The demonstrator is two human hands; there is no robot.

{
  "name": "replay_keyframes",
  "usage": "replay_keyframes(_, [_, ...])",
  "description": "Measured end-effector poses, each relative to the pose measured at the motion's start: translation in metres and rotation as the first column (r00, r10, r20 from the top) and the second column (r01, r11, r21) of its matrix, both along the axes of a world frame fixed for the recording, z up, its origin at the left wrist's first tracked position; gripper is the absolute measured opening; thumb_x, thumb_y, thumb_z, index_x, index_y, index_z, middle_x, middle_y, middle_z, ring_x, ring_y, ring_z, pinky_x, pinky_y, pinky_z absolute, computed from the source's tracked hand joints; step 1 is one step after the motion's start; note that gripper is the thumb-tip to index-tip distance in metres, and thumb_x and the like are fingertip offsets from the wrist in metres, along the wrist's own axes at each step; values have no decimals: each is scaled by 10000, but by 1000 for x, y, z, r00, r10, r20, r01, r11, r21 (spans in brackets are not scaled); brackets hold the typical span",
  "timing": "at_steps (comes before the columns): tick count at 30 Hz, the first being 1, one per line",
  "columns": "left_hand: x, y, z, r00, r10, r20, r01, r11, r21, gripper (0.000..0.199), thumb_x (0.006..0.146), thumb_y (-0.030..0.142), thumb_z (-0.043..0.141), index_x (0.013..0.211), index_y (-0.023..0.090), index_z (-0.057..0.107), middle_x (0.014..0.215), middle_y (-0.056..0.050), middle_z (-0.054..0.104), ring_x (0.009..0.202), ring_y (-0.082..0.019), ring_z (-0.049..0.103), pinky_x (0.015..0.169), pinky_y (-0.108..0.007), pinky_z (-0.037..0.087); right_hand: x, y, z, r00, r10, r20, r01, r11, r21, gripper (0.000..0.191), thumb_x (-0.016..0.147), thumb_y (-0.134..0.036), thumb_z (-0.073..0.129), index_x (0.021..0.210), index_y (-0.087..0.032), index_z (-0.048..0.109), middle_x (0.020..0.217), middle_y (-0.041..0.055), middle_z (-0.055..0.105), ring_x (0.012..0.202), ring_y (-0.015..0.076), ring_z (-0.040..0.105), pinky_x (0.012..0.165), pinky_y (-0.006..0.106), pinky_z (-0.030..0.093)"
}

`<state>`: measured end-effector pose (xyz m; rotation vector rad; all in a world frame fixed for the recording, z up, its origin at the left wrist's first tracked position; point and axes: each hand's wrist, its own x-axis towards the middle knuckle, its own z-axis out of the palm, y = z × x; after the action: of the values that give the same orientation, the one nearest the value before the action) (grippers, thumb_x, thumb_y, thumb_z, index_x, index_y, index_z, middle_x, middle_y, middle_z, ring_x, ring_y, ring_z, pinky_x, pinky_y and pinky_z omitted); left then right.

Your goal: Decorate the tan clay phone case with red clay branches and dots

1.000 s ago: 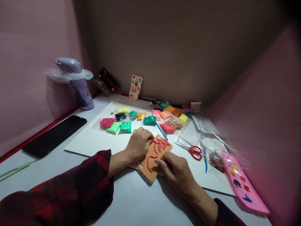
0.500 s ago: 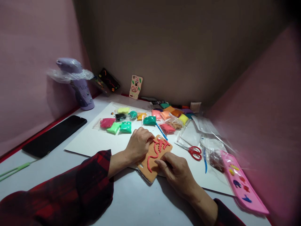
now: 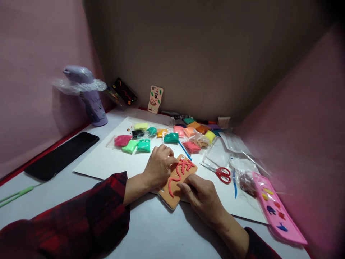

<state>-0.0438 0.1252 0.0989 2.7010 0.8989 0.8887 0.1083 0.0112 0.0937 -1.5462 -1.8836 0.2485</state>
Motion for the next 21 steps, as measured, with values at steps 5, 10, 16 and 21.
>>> replay_keyframes(5, [1, -1, 4, 998, 35, 51, -33, 999, -35, 271, 806, 25, 497, 919, 193, 676, 849, -38, 632, 867, -213, 496, 764, -361, 380, 1, 0, 0, 1000, 3, -5, -3, 1000, -13, 271, 904, -297, 504, 658, -187, 486, 575, -29, 515, 511, 88, 439, 505, 211, 319])
replay_keyframes(10, [0, -3, 5, 993, 72, 96, -67, 996, -53, 188, 804, 53, 507, 918, 157, 616, 873, -49, 633, 874, -218, 507, 781, -371, 395, 1, 0, 1, 1000, -1, 3, 1, 1000, -14, 276, 904, -303, 504, 654, -189, 481, 574, -29, 512, 507, 87, 432, 502, 209, 312])
replay_keyframes(16, [-4, -6, 6, 991, 84, 105, -77, 995, -71, 203, 802, 49, 486, 934, 158, 595, 855, -44, 637, 848, -214, 515, 784, -375, 402, 2, 1, -1, 1000, -1, 3, 1, 1000, -7, 278, 907, -315, 502, 659, -189, 490, 578, -28, 516, 510, 87, 432, 504, 209, 316])
replay_keyframes(21, [-5, -10, 6, 992, 96, 87, -90, 993, -75, 164, 824, 76, 497, 914, 157, 607, 822, -44, 629, 823, -215, 522, 763, -376, 399, 2, 2, -1, 1000, 1, -5, -1, 1000, -7, 274, 910, -317, 497, 669, -187, 493, 585, -25, 522, 514, 88, 438, 509, 209, 318])
